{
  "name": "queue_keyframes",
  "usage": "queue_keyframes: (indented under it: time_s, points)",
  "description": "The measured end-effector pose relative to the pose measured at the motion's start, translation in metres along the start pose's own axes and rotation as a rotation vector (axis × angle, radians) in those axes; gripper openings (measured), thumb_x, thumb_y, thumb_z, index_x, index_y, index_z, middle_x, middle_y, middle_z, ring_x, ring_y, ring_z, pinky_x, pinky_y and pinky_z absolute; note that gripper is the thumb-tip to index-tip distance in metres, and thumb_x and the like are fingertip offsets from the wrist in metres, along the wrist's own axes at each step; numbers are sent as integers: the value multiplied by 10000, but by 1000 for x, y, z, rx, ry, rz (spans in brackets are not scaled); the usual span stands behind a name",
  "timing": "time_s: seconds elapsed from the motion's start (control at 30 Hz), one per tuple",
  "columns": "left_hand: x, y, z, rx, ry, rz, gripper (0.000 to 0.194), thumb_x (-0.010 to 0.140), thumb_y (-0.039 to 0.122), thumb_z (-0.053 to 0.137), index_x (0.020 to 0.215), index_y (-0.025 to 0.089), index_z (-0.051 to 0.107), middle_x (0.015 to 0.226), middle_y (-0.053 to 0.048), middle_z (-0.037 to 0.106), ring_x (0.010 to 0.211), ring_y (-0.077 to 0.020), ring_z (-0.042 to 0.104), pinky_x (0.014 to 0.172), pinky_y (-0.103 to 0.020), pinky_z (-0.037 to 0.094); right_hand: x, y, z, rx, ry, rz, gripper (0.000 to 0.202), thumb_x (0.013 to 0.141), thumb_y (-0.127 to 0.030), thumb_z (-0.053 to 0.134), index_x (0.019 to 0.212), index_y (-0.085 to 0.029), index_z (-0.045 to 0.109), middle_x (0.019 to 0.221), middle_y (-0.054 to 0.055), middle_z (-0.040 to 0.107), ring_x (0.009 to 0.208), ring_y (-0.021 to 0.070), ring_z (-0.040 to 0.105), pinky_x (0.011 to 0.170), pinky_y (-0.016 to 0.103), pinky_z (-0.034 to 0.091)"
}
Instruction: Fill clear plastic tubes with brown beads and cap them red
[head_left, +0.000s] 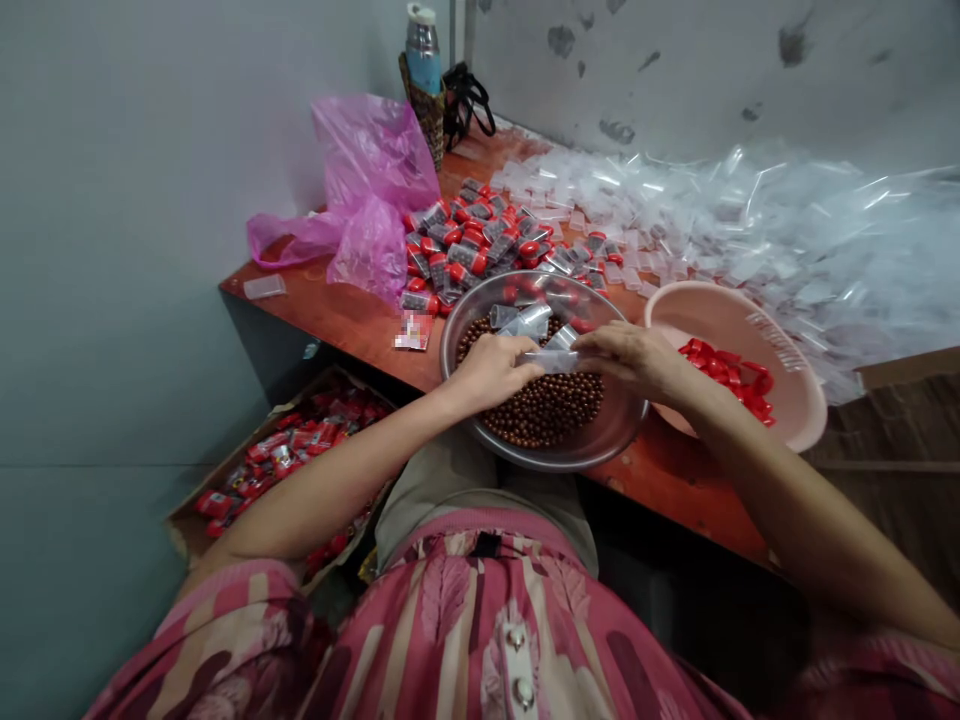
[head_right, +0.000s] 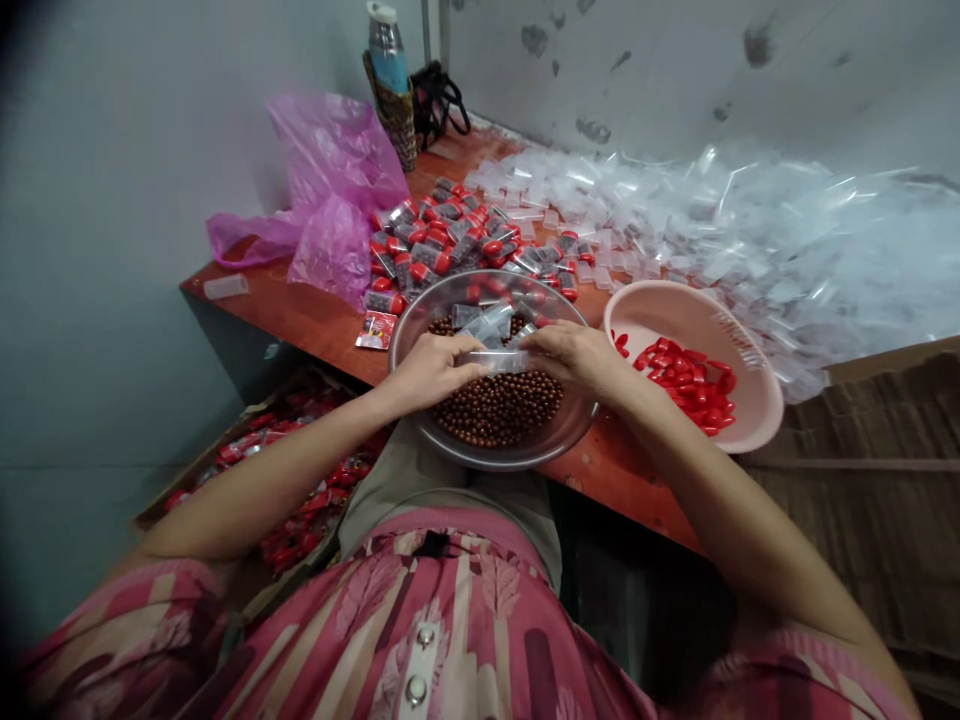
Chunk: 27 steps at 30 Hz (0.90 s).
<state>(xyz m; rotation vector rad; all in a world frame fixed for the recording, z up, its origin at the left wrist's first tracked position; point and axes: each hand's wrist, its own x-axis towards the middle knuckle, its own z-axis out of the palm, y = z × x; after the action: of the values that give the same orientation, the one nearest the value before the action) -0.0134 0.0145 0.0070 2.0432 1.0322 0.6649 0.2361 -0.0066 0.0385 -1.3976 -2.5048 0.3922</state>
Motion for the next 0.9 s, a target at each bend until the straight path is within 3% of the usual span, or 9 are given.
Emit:
queue_keyframes:
  time_s: [0.1,0.23,0.3,0.4,0.5,0.63,0.7,0.8,0.9]
  points:
    - [10,-4,-12,74,46,-33,207,814,236,648,980,149,736,835,-59,751,752,-176,673,736,-291,487,-4,7,2,-302,-186,-43,208,920,-268,552,1052,-169,679,978,110,727,907,213,671,764,292,509]
    - [30,-1,-19,27,152,50,486,815,244,667,1293,197,595,1283,-87,667,1120,-220,640,966,-341,471,0,-2,26,-567,-456,-55,220,890,-74,486,985,-98,684,926,164,721,884,243,677,682,291,490]
    - [36,0,-19,12,175,91,571,809,226,676,1362,198,536,1399,-89,585,1244,-231,572,1050,-357,425,11,-15,43,-585,-540,-68,260,872,-16,441,955,-68,682,919,187,717,879,250,680,706,306,487]
    - [34,-2,-14,-38,173,71,455,822,210,657,1274,177,620,1307,-80,657,1179,-228,619,1039,-355,442,33,-38,68,-380,-584,-128,258,854,-18,448,998,-60,659,920,176,715,861,233,676,748,310,487]
    - [24,-12,-12,-137,197,22,319,829,212,650,1140,173,704,1179,-73,725,1073,-212,674,979,-330,486,50,-55,85,-37,-538,-110,235,783,-9,502,961,-88,634,938,142,706,850,205,654,776,305,490]
    - [12,-27,-14,-247,278,-10,294,840,226,628,1118,175,712,1167,-79,730,1062,-210,682,949,-346,517,50,-54,84,651,-419,129,166,791,-159,602,954,-164,571,897,38,676,805,164,637,759,320,533]
    - [8,-32,-15,-306,314,-14,299,854,229,600,1129,181,706,1179,-75,726,1086,-207,674,972,-363,515,43,-46,78,963,-357,254,232,775,-264,674,955,-182,553,877,10,668,794,153,643,746,323,549]
    - [4,-34,-13,-424,323,-17,327,865,234,568,1166,183,686,1154,-76,734,1087,-201,676,991,-381,516,35,-38,67,1156,-220,367,333,689,-292,785,919,-180,573,856,-5,676,783,135,651,764,303,540]
    - [1,-29,-9,-545,250,-21,355,844,190,555,1176,156,677,1162,-101,727,1081,-215,682,975,-402,533,31,-37,58,1227,-66,405,366,633,-289,840,880,-180,592,823,-18,682,745,119,647,760,284,526]
